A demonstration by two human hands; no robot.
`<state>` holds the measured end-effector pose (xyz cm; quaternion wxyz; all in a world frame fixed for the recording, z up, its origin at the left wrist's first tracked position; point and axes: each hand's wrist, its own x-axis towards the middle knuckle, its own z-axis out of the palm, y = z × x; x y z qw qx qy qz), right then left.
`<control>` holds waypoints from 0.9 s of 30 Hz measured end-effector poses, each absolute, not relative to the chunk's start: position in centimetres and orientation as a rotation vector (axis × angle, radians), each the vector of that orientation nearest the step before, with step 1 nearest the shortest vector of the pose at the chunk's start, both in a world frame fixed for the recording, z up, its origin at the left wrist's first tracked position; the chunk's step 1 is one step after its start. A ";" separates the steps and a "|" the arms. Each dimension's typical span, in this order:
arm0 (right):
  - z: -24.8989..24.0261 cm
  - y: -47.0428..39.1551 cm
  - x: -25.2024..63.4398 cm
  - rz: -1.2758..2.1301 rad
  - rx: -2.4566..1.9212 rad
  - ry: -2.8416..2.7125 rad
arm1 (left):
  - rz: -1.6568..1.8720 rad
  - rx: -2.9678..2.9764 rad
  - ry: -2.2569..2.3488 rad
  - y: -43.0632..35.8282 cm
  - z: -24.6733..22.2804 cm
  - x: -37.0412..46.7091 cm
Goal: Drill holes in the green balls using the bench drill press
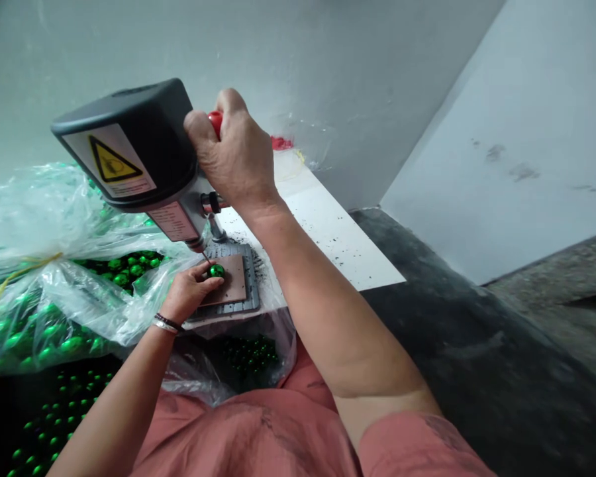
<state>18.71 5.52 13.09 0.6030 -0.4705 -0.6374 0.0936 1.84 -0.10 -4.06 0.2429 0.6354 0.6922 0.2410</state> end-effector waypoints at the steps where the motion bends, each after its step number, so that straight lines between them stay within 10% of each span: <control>1: 12.7 5.0 18.8 0.192 -1.043 -1.466 | 0.659 1.731 1.888 -0.1 -4.0 1.9; 27: 1.0 -1.2 18.1 -0.198 -0.915 -1.348 | 0.700 1.794 1.841 -0.8 -3.5 2.2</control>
